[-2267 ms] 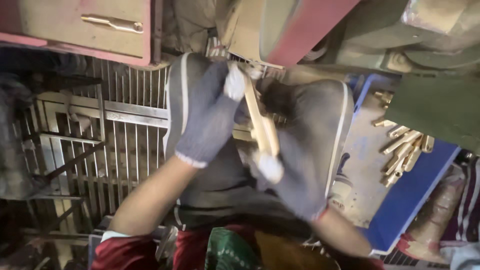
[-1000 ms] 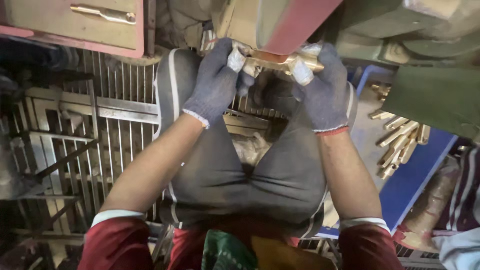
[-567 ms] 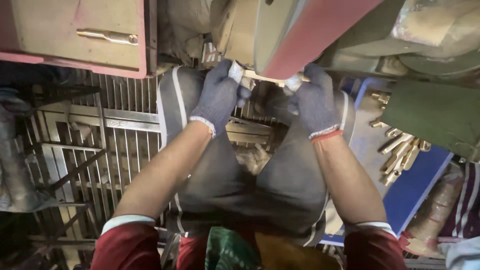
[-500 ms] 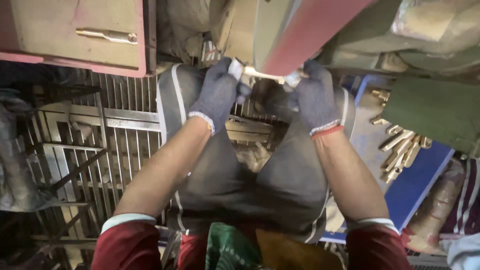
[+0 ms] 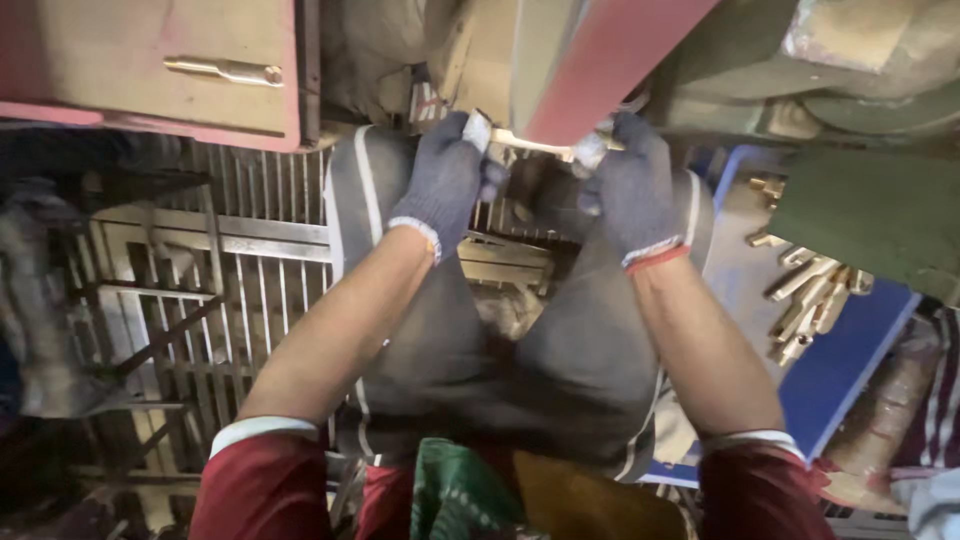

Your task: The person uses a belt sander to grind and finish metal parts, holding them with gloved hands and placing them into a blue plastic bin after each one is completed.

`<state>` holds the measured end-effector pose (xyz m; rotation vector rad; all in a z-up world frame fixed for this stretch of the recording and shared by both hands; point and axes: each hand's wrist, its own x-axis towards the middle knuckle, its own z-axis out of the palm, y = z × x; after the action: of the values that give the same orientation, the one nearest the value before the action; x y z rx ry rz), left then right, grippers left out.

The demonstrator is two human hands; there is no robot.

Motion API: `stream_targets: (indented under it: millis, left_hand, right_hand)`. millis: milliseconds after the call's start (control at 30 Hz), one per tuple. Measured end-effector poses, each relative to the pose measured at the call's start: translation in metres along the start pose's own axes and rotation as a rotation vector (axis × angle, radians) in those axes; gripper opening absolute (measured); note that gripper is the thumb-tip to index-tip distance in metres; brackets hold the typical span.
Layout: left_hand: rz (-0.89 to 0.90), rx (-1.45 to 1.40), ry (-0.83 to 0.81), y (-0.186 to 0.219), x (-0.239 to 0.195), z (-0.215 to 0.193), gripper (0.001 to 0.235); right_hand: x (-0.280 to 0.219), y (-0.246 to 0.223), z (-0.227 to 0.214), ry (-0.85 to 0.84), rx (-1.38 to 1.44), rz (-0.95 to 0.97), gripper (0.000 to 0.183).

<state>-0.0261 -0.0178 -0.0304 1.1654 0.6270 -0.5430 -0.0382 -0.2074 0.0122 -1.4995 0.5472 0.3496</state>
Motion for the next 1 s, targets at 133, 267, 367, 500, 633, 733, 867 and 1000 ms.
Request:
stream_targets:
  millis: [133, 267, 367, 500, 633, 733, 867, 1000]
  left_hand:
    - [0.119, 0.054, -0.029, -0.01, -0.027, 0.007, 0.019]
    - [0.074, -0.028, 0.019, -0.007, -0.002, 0.002, 0.018]
    - [0.073, -0.074, -0.036, -0.014, 0.008, -0.004, 0.022]
    - [0.191, 0.013, -0.043, -0.015, -0.023, 0.005, 0.018]
    - [0.06, -0.063, 0.018, -0.006, -0.017, 0.009, 0.018]
    - [-0.03, -0.267, 0.009, 0.001, 0.004, 0.012, 0.024]
    - [-0.041, -0.278, -0.011, -0.01, -0.016, -0.001, 0.041]
    - [-0.092, -0.364, 0.07, -0.017, 0.002, 0.013, 0.042]
  right_hand:
    - [-0.036, -0.004, -0.01, 0.014, -0.156, -0.184, 0.027]
    - [-0.005, -0.002, 0.0, 0.101, -0.202, -0.027, 0.032]
    - [0.01, 0.003, -0.006, -0.002, 0.058, 0.09, 0.027]
    - [-0.023, 0.009, -0.009, -0.037, -0.033, -0.242, 0.023]
    - [-0.006, 0.013, -0.012, -0.005, -0.082, -0.115, 0.02]
    - [0.009, 0.006, -0.009, 0.019, 0.012, -0.003, 0.023]
    - [-0.036, 0.003, -0.023, -0.041, -0.149, -0.355, 0.023]
    - [-0.019, 0.001, -0.017, 0.103, -0.115, -0.032, 0.028]
